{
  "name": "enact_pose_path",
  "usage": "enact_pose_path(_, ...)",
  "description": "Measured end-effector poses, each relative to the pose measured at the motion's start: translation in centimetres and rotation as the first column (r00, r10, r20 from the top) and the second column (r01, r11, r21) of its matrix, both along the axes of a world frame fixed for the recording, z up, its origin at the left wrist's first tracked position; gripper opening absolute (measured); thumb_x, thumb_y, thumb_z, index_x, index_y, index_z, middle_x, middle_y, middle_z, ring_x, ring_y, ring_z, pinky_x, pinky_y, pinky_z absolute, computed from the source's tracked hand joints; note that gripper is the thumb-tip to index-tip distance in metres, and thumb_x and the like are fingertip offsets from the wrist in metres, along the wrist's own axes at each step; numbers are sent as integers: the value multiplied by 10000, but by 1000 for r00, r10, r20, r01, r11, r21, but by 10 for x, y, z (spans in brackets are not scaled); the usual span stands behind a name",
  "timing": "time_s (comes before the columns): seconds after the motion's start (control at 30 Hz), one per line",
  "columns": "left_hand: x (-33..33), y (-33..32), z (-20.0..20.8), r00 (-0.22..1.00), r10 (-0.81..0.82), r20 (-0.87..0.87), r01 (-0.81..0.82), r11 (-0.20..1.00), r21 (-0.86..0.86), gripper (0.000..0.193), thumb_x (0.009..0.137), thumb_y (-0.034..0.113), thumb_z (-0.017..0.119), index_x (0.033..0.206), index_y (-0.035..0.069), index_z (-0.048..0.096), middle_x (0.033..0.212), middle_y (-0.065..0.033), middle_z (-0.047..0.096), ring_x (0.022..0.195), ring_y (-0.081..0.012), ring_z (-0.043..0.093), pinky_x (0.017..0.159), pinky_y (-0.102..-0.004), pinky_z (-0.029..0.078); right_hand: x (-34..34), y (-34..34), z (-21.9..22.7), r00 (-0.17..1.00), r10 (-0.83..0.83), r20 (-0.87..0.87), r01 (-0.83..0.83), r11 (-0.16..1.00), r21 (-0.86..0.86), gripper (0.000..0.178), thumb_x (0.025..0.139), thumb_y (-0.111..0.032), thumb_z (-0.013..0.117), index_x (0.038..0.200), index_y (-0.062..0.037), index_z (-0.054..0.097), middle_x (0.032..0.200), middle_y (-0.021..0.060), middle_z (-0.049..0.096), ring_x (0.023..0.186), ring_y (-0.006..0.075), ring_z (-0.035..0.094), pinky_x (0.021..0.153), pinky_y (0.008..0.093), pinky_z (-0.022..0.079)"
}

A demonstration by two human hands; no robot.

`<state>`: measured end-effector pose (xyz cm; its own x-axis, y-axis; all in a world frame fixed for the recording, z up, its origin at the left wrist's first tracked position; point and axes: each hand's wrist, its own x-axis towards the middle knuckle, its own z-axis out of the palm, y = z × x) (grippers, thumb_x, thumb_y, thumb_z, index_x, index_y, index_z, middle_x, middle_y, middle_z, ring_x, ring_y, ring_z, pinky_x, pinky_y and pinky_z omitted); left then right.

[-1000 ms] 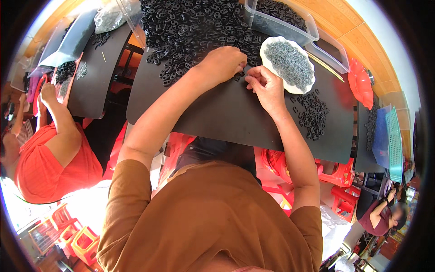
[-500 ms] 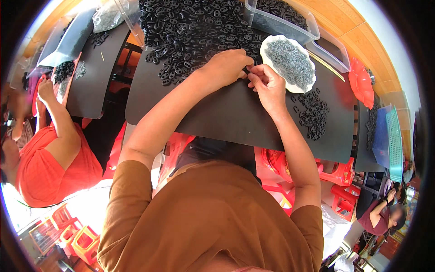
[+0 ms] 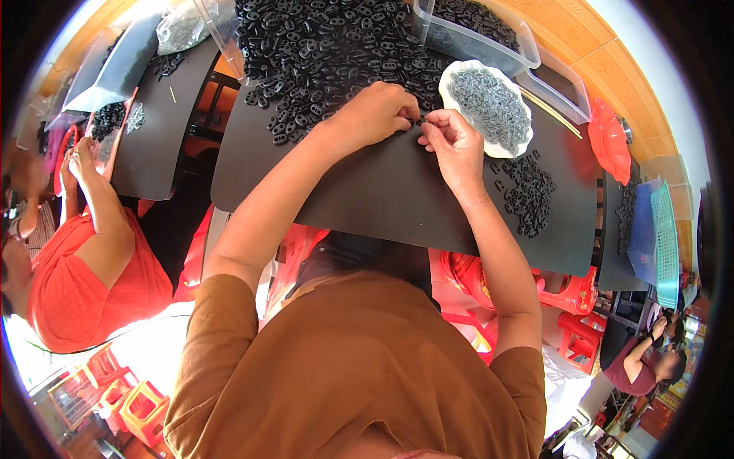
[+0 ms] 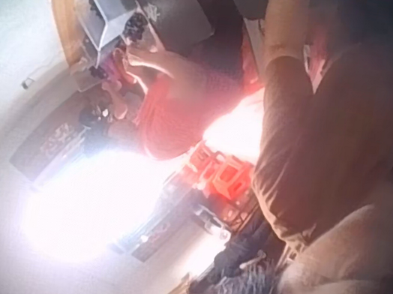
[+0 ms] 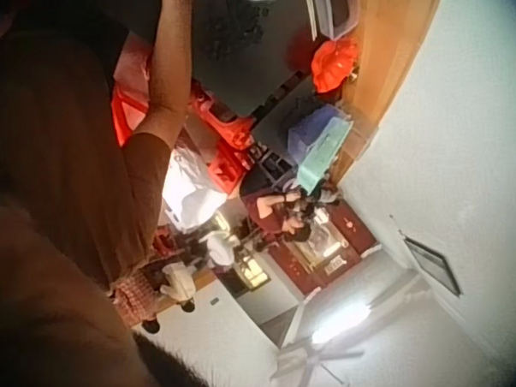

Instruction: The person repeatedly picks small black plastic rings and metal pins from piles on a table, inserts the pins into the rings, and places the assembled units back on the table. The process is continuous and repetitive throughout the clip.

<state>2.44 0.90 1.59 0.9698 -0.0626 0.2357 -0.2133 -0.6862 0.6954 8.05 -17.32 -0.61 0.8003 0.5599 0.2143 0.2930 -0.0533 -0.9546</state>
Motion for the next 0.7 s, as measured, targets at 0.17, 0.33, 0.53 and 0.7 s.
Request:
enact_pose_path(0.17, 3, 9, -5, 991, 54, -124, -104, 889, -447, 164, 822, 69, 689, 969, -2, 702, 887, -52, 680, 791, -123, 658, 721, -269, 522, 3, -1, -2, 999, 23, -43, -21, 999, 47, 50, 896, 10, 639, 945, 14, 634, 846, 39, 677, 695, 111, 681, 612, 225, 541)
enact_pose_path(0.33, 1, 11, -5, 964, -97, -246, -144, 591, -794, 243, 883, 98, 700, 1107, 11, 659, 918, -41, 690, 854, -99, 645, 763, -224, 519, 1, -2, 6, 996, 45, -80, -39, 996, 76, 82, 898, 4, 646, 977, 8, 626, 857, 49, 675, 718, 116, 682, 625, 226, 542)
enact_pose_path(0.53, -1, 4, -4, 948, -144, -284, -165, 542, -824, 253, 891, 89, 699, 1131, 21, 660, 920, -40, 696, 825, -94, 638, 763, -227, 530, 1, -2, 8, 996, 66, -53, -60, 993, 104, 105, 889, 12, 656, 977, 1, 599, 867, 47, 672, 718, 111, 676, 607, 216, 524)
enact_pose_path(0.7, 1, 5, -10, 947, -156, -282, -154, 551, -820, 234, 894, 98, 696, 1118, 30, 679, 920, -35, 700, 809, -86, 635, 736, -220, 522, 2, -2, 9, 997, 67, -34, -64, 994, 84, 141, 881, 21, 663, 980, -11, 567, 861, 46, 668, 710, 107, 671, 598, 209, 513)
